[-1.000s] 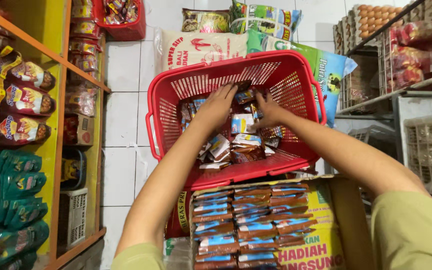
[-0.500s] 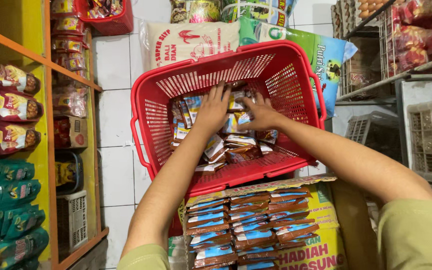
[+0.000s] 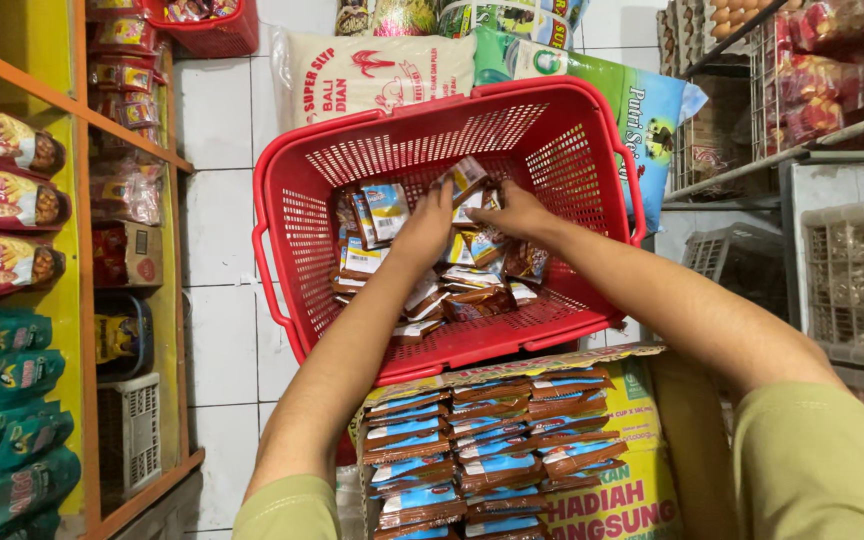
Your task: The person transfers snack packets from a red basket into a cardboard box and arranges them in neat rows.
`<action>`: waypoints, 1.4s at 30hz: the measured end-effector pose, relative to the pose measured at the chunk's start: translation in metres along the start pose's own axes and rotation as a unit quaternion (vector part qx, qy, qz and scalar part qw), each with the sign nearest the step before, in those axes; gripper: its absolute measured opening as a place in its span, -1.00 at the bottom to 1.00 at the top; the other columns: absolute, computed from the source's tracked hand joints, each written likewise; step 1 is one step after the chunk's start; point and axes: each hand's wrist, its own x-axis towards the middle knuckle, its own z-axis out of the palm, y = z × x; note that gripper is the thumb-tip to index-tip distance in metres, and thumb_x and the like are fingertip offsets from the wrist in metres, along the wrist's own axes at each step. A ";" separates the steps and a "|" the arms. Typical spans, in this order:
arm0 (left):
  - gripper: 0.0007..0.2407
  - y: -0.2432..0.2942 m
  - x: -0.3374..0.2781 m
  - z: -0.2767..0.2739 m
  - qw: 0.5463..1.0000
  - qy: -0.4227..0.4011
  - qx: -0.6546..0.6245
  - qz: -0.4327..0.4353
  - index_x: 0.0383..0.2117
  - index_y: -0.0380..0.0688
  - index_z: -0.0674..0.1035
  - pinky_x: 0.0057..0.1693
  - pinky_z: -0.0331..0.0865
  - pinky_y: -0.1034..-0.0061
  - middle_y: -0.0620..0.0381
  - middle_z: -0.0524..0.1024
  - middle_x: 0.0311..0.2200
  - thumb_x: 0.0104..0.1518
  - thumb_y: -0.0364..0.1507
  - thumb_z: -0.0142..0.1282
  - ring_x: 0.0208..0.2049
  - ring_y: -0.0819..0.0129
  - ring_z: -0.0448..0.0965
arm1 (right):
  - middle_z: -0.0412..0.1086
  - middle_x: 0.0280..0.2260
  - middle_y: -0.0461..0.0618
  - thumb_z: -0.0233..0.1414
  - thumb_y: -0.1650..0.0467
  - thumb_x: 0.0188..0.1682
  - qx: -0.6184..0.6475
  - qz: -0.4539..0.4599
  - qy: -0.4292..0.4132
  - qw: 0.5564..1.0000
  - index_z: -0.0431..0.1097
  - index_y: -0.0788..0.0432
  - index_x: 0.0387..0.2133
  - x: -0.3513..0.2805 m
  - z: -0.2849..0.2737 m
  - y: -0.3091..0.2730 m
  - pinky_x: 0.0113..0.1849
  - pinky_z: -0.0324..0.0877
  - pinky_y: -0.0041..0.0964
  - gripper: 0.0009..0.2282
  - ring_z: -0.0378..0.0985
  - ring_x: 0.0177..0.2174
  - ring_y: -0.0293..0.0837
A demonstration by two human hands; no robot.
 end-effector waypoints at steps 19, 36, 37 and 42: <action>-0.47 0.209 -0.158 -0.287 0.974 0.110 -0.132 0.148 0.27 0.00 0.43 0.14 0.46 0.26 -0.04 0.42 0.26 0.10 -0.39 0.27 0.09 -0.05 0.57 | 0.48 -0.22 -0.12 0.23 0.30 -0.09 0.263 -0.158 0.006 0.952 0.36 0.17 0.04 -0.272 -0.102 -0.104 -0.38 0.29 -0.46 -0.57 0.42 -0.31 -0.35; -0.57 0.305 -0.366 -0.218 0.937 0.170 -0.301 -0.048 0.27 -0.10 0.42 0.18 0.42 0.30 -0.21 0.56 0.07 0.28 -0.33 0.14 0.12 0.02 0.61 | 0.18 0.13 -0.02 0.15 0.60 -0.16 0.510 -0.215 -0.009 0.833 -0.14 0.10 0.32 -0.478 0.061 -0.031 -0.05 0.54 -0.25 -0.22 0.40 0.08 -0.12; -0.59 0.303 -0.369 -0.214 0.937 0.167 -0.301 -0.064 0.25 -0.12 0.45 0.16 0.44 0.31 -0.20 0.59 0.05 0.29 -0.32 0.13 0.09 0.06 0.63 | 0.19 0.12 0.01 0.14 0.60 -0.14 0.521 -0.206 0.000 0.829 -0.13 0.12 0.33 -0.477 0.064 -0.030 -0.04 0.52 -0.24 -0.24 0.42 0.08 -0.10; -0.59 0.283 -0.375 -0.201 0.899 0.186 -0.358 -0.171 0.20 -0.25 0.47 -0.03 0.52 0.42 -0.07 0.67 -0.17 0.32 -0.25 0.05 -0.18 0.35 0.65 | 0.26 0.15 0.10 0.09 0.59 -0.02 0.536 -0.185 0.030 0.823 -0.02 0.21 0.35 -0.472 0.072 -0.007 0.07 0.38 -0.25 -0.35 0.41 0.08 -0.10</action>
